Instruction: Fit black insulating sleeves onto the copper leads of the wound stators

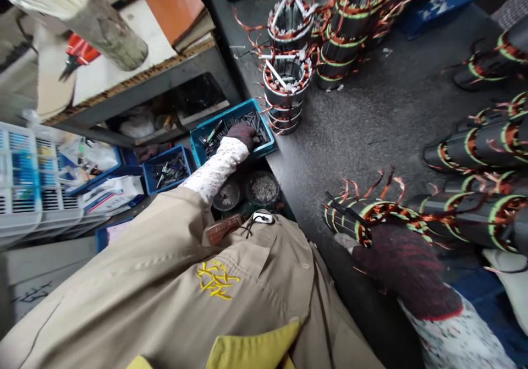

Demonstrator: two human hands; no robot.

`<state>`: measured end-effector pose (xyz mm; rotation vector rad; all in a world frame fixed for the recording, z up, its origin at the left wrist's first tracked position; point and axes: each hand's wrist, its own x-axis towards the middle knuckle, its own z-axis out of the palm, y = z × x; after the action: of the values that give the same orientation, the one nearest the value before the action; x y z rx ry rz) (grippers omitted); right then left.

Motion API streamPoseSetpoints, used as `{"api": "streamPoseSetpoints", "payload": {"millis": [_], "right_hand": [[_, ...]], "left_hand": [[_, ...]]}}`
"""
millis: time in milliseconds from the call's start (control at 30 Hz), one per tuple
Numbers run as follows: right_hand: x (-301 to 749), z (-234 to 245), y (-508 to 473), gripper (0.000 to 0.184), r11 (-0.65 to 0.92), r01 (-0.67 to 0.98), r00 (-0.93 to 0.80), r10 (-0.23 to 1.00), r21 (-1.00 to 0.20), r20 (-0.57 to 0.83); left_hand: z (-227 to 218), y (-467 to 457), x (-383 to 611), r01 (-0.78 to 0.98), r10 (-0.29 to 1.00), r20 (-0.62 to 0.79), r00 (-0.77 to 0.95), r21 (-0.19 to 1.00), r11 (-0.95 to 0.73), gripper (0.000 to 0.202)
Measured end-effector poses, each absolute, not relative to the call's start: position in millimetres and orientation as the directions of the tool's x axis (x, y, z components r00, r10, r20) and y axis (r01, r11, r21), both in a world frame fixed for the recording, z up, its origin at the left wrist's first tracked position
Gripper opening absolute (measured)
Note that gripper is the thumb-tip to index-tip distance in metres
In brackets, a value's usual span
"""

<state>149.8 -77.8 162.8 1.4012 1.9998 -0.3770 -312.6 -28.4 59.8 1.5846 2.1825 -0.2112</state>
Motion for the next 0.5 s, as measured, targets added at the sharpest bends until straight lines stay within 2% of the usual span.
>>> {"api": "streamPoseSetpoints", "payload": {"millis": [167,300,433,500], "right_hand": [[155,156,-76,0.031,0.318,0.947,-0.213,0.734,0.048,-0.645],[163,151,-74,0.025,0.33,0.942,-0.302,0.741,-0.066,-0.6],[171,142,-75,0.02,0.349,0.925,-0.37,0.735,-0.15,-0.568],[173,138,-76,0.016,0.409,0.905,-0.407,0.751,-0.117,-0.521]], "left_hand": [[49,0,-300,0.954,0.868,-0.452,-0.204,0.107,0.28,0.047],[59,-2,-295,0.956,0.877,-0.438,-0.199,0.112,0.272,0.044],[82,-23,-313,0.908,0.885,-0.391,-0.254,0.218,0.357,0.048],[93,-38,-322,0.865,0.864,-0.398,-0.308,0.261,0.429,0.054]]}}
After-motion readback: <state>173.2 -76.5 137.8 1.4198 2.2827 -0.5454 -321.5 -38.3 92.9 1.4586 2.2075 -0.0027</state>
